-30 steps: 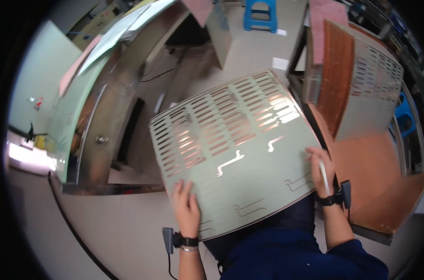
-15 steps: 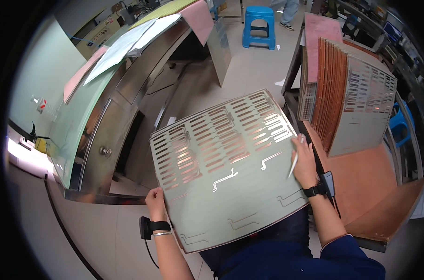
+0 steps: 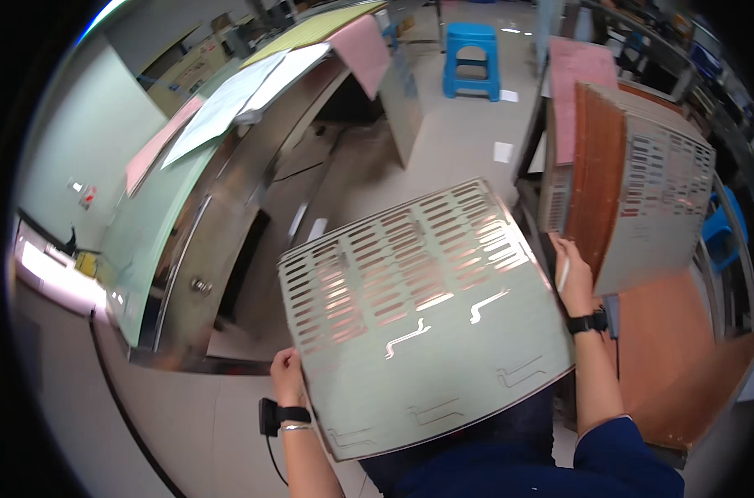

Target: Marking or cleaning copper-colored traces on a metal component using a stylus tool.

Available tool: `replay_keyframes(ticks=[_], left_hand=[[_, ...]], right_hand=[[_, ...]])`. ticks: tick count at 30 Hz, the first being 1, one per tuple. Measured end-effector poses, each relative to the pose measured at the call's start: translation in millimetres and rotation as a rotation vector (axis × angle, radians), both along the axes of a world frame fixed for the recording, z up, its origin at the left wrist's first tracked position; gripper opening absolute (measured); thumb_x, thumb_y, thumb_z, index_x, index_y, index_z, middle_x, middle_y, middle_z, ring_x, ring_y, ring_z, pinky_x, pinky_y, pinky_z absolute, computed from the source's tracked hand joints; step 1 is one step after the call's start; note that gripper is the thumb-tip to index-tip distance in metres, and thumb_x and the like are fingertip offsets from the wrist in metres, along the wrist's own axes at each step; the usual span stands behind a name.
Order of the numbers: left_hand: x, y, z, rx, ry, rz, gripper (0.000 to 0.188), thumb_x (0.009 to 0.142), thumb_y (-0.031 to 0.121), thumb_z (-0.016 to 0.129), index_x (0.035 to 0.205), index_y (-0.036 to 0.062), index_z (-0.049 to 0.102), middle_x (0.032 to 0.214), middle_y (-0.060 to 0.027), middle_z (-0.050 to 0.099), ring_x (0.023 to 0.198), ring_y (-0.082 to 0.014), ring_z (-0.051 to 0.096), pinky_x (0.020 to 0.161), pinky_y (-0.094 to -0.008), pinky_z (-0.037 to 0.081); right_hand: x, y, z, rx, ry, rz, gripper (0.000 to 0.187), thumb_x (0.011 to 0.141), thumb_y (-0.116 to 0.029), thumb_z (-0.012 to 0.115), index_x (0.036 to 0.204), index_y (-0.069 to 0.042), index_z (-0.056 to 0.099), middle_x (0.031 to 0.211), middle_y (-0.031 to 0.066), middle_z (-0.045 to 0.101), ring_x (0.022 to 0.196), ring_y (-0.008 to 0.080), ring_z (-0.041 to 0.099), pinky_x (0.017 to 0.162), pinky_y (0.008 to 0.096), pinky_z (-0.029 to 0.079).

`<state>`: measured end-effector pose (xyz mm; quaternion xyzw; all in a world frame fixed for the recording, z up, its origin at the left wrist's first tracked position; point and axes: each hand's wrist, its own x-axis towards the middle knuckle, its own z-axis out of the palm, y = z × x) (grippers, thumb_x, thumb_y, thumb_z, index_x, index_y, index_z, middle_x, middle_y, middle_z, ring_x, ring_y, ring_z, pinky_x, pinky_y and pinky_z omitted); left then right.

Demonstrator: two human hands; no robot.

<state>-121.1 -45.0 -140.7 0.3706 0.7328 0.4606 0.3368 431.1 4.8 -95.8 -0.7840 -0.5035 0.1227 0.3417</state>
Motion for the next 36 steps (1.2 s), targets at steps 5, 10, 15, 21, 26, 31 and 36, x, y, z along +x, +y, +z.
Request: replay_keyframes(ticks=[5,10,15,21,26,31,36], left_hand=[[12,11,14,-0.087,-0.034,-0.024,0.018,0.093,0.017,0.059,0.085,0.0027,0.066,0.067,0.0033,0.056,0.056,-0.0055,0.047,0.048,-0.0213,0.034],[16,20,48,-0.222,0.004,-0.104,0.029,0.096,0.023,0.054,0.079,0.0017,0.064,0.064,0.0009,0.057,0.051,-0.0091,0.052,0.048,-0.025,0.042],[35,29,70,-0.249,0.882,-0.208,0.031,0.091,0.028,0.054,0.084,-0.0004,0.066,0.083,-0.0243,0.065,0.077,-0.0435,0.061,0.074,-0.0475,0.048],[35,5,71,0.086,-0.136,0.08,0.025,0.096,0.022,0.057,0.084,0.0002,0.059,0.076,-0.0011,0.057,0.072,-0.0106,0.049,0.068,-0.0265,0.042],[73,-8,76,0.252,-0.142,0.175,0.021,0.096,0.017,0.056,0.086,-0.0012,0.059,0.078,-0.001,0.056,0.072,-0.0079,0.046,0.065,-0.024,0.04],[80,-29,82,0.316,-0.325,0.113,0.019,0.098,0.018,0.055,0.09,0.0002,0.058,0.083,-0.0017,0.059,0.077,-0.0079,0.051,0.071,-0.0238,0.044],[83,-32,110,0.421,-0.568,-0.027,0.016,0.099,0.017,0.054,0.092,0.0033,0.055,0.089,-0.003,0.062,0.081,-0.0089,0.056,0.074,-0.0249,0.048]], right_hand=[[-41,-17,11,0.25,-0.247,0.268,0.032,0.092,-0.006,0.053,0.124,-0.001,0.053,0.125,0.0245,0.056,0.118,0.0389,0.052,0.097,0.0423,0.043],[-57,-17,-12,0.157,-0.28,0.28,0.037,0.09,-0.005,0.053,0.127,-0.003,0.051,0.133,0.0257,0.049,0.126,0.0392,0.046,0.101,0.0418,0.041],[-53,-14,-12,0.117,-0.268,0.308,0.038,0.091,-0.006,0.052,0.129,-0.004,0.05,0.133,0.0259,0.05,0.127,0.0391,0.046,0.101,0.0417,0.041],[-38,-8,2,0.235,0.002,0.37,0.036,0.093,-0.013,0.055,0.126,0.003,0.052,0.108,0.0129,0.065,0.102,0.0194,0.061,0.09,0.0269,0.045],[6,-7,6,0.117,0.967,0.131,0.044,0.091,-0.016,0.06,0.131,0.001,0.051,0.107,0.0038,0.065,0.092,0.0065,0.059,0.081,0.0205,0.045],[16,-24,52,0.216,1.087,0.071,0.042,0.095,-0.02,0.059,0.13,0.001,0.051,0.107,0.0055,0.065,0.088,0.0092,0.061,0.078,0.0223,0.05],[37,-37,82,0.281,0.999,0.227,0.029,0.097,-0.022,0.057,0.118,-0.001,0.058,0.098,0.0037,0.065,0.085,0.0102,0.061,0.077,0.0237,0.05]])
